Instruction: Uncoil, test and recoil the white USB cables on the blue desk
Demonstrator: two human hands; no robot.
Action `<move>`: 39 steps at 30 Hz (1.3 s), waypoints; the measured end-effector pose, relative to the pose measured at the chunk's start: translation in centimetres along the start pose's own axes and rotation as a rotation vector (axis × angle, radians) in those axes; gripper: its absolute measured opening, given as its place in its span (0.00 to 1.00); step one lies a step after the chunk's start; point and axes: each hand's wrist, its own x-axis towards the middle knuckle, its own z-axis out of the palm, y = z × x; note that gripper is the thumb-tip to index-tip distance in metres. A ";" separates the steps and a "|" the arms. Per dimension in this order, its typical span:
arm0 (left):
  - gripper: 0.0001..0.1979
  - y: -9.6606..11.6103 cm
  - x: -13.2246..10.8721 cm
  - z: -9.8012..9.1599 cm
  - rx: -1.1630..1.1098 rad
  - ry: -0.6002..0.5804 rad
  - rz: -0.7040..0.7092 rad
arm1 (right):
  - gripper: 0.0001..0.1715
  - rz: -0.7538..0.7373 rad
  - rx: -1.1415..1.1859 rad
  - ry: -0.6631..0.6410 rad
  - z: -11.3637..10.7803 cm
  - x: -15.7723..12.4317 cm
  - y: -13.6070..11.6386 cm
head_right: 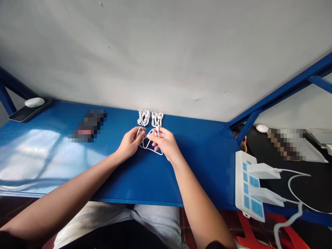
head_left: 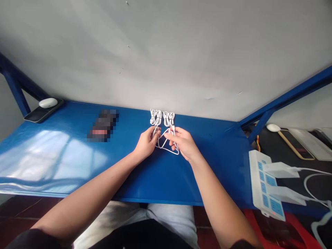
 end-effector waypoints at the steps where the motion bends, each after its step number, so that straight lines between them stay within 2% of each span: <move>1: 0.15 0.2 -0.1 0.0 0.025 -0.001 0.009 | 0.24 -0.011 -0.036 0.009 0.1 -0.1 0.0; 5: 0.13 0.5 -0.3 0.1 0.077 0.028 0.058 | 0.25 -0.019 -0.060 0.020 0.5 -0.3 0.1; 12: 0.14 0.5 -0.5 0.9 -0.050 0.094 0.102 | 0.29 -0.034 -0.005 0.016 2.0 -0.6 0.9; 17: 0.23 0.8 -0.4 1.3 -0.406 -0.023 -0.095 | 0.25 -0.117 0.041 0.059 2.7 -0.6 1.5; 21: 0.28 1.3 -0.2 0.9 -0.515 -0.051 -0.212 | 0.21 -0.092 0.177 0.030 2.1 -0.4 1.1; 24: 0.29 1.3 0.0 0.1 -0.331 -0.039 -0.189 | 0.18 -0.089 0.289 0.097 1.0 -0.1 0.5; 27: 0.22 1.0 0.3 -1.1 -0.013 -0.021 -0.089 | 0.17 -0.122 0.372 0.162 -0.4 0.1 -0.3; 30: 0.23 0.8 0.5 -1.9 0.172 -0.171 0.026 | 0.18 -0.147 0.415 0.187 -1.3 -0.1 -1.0; 32: 0.25 0.6 0.5 -2.1 0.236 -0.303 0.075 | 0.19 -0.146 0.414 0.188 -1.6 -0.2 -1.3; 34: 0.26 0.6 0.4 -2.0 0.304 -0.371 0.091 | 0.19 -0.138 0.391 0.169 -1.5 -0.3 -1.4; 36: 0.22 0.6 0.3 -1.7 0.320 -0.379 0.084 | 0.20 -0.137 0.353 0.152 -1.4 -0.5 -1.4; 39: 0.20 1.0 0.0 -1.4 0.165 -0.374 0.053 | 0.21 -0.139 0.298 0.160 -1.4 -0.7 -1.5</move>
